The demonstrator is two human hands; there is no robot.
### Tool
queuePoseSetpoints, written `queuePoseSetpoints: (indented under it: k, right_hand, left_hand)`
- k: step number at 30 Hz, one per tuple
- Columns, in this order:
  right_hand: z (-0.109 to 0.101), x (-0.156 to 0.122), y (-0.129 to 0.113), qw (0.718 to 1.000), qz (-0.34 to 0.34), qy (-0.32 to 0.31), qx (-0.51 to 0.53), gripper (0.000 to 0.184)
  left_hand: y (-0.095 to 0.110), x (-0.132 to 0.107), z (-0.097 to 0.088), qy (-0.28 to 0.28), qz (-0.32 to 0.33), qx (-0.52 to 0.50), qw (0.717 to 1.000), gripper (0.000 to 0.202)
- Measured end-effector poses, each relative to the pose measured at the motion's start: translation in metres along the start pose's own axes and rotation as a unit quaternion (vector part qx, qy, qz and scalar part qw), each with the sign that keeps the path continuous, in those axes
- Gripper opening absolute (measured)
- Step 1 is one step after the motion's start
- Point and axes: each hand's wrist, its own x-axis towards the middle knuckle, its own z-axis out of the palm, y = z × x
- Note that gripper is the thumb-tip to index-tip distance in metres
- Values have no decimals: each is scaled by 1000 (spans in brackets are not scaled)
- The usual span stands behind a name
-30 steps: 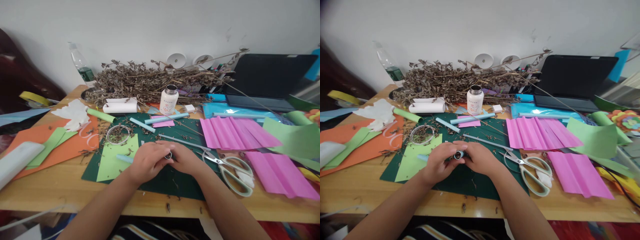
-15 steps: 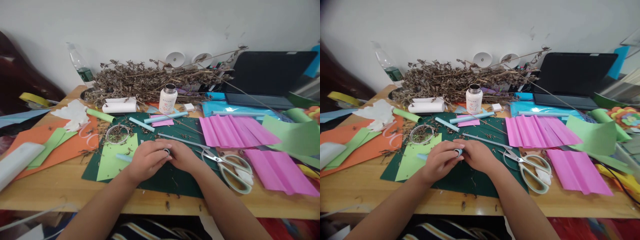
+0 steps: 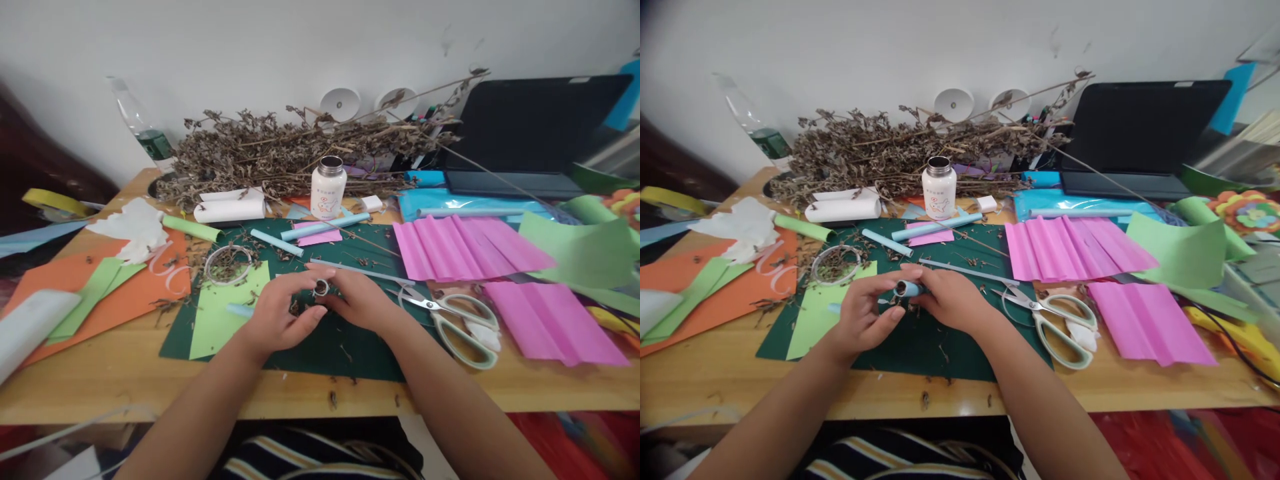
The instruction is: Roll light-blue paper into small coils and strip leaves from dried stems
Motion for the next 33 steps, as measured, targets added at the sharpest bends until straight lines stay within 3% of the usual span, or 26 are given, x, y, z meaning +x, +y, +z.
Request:
queuePoseSetpoints:
  k: [5,10,20,29,33]
  right_hand:
    - [-9,-4,2,997,35,16,62,56]
    - [-12,-4,3,997,55,24,51,44]
    - [-14,0,-2,999,19,-15,-34,28]
    - [-13,1,2,996,42,-40,-75,30]
    - [-9,0,6,997,40,-23,-65,31]
  left_hand:
    - [-3,0,-1,40,-29,13,999,37]
    - [-7,-2,2,91,-73,67,991,31]
    - [-7,-1,-2,88,-109,141,980,24]
    - [-3,9,-3,76,-118,187,972,6]
    - [-5,9,-2,76,-130,177,973,5]
